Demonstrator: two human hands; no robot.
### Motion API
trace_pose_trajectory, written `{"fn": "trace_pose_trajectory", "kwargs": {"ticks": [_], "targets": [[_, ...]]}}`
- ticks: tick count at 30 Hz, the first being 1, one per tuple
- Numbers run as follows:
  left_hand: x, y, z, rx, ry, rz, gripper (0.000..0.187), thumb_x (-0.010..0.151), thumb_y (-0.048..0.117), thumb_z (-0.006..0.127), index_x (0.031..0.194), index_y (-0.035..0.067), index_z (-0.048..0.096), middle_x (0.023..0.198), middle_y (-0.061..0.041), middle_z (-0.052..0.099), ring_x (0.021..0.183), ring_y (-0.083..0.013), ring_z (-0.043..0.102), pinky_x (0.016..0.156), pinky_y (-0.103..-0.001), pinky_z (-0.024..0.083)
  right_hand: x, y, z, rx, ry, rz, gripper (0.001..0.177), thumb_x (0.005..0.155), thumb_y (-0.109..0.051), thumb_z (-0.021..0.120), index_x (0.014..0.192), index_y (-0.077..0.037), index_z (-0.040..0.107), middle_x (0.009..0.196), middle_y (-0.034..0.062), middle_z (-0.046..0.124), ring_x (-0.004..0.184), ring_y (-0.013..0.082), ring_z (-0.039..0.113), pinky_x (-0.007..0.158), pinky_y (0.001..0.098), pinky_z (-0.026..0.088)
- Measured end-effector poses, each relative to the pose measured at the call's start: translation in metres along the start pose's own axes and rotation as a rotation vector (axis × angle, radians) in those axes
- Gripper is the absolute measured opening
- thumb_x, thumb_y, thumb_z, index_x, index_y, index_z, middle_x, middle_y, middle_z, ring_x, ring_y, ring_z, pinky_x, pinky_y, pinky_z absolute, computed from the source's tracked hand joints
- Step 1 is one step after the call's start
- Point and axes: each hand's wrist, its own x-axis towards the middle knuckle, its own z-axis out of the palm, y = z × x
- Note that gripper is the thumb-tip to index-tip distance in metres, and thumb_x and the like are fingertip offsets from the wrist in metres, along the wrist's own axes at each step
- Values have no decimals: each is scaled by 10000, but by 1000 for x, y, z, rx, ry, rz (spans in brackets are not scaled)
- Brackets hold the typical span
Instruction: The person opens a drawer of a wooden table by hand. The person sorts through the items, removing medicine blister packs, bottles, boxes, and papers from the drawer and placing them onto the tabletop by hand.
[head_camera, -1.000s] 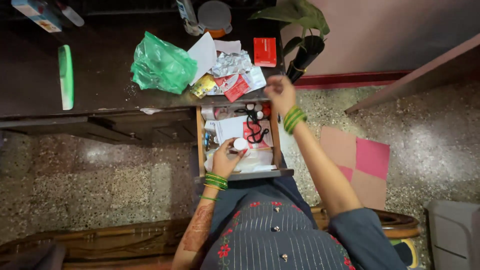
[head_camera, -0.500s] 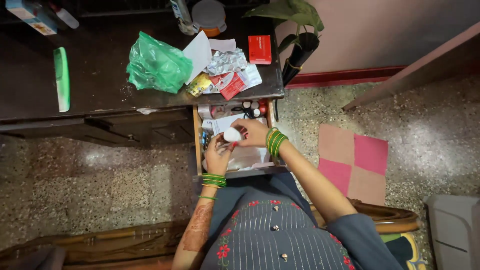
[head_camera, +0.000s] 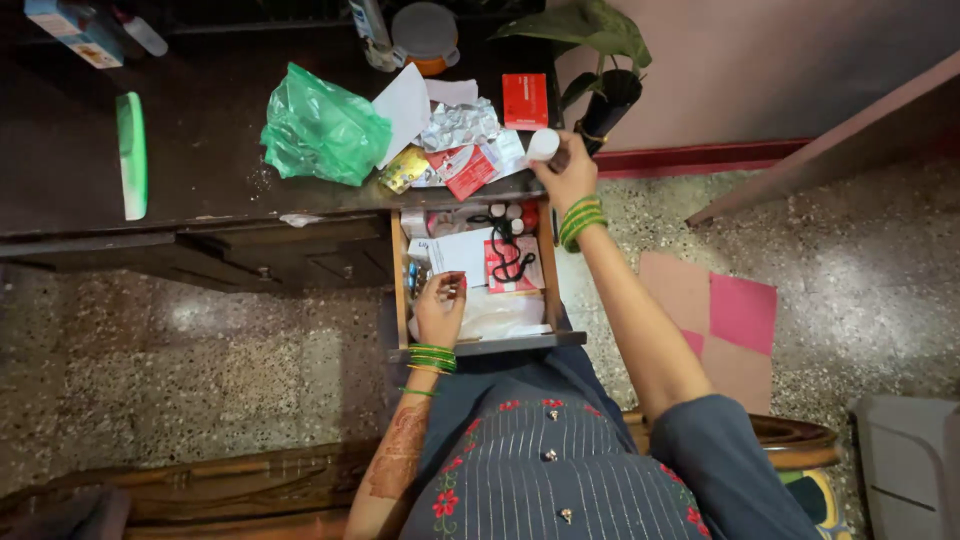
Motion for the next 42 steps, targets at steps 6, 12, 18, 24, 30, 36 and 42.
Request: {"fn": "trace_pose_trajectory", "kwargs": {"ticks": [6,12,18,24,30,36,42], "targets": [[0,-15,2,-102,68,-144,183,944,84,709,1120,38,691,1021,-43,737,904,-110,685,802,-265,565,10,15,-2,-119,0,74,493,826,-17,851,1241,-3,584,1185,103,745,1099,164,733,964,296,595],[2,-21,1,-150,77,-141,160,961,71,691,1116,35,697,1010,-45,741,910,-108,692,812,-262,543,-24,-26,-11,-159,2,-68,615,778,-12,832,1312,18,527,1315,181,613,1227,280,614,1010,361,528],[4,-20,3,-128,53,-160,146,966,84,701,1105,40,694,998,-42,728,882,-115,680,798,-267,560,-105,-24,-15,-459,11,-374,167,939,-30,703,1086,-64,630,1154,145,648,1122,371,611,1023,464,491],[2,-11,4,10,43,-69,154,936,74,719,1086,40,707,976,-57,739,874,-139,696,806,-286,568,-135,19,1,-519,-537,-379,238,863,-162,764,1094,-118,727,1228,90,675,1145,321,628,993,407,513],[4,-17,4,19,19,-146,186,912,57,711,1098,51,698,1003,-59,742,872,-140,699,786,-283,572,-141,17,-1,-637,-620,-417,314,803,-199,767,1103,-110,735,1193,93,681,1061,323,646,932,423,520],[7,-38,24,-11,-94,-58,335,849,37,712,1177,15,644,1114,-82,713,906,-160,717,790,-302,593,-147,17,-2,-608,-516,-294,191,832,-38,687,1015,-92,674,1058,114,646,976,343,661,855,439,557],[29,-56,66,334,-111,-147,621,759,188,861,1281,7,576,1051,-150,718,840,-254,715,759,-380,566,-148,19,-3,-473,-315,-298,175,880,27,634,1041,-42,637,1130,162,584,998,392,647,857,458,548]]}}
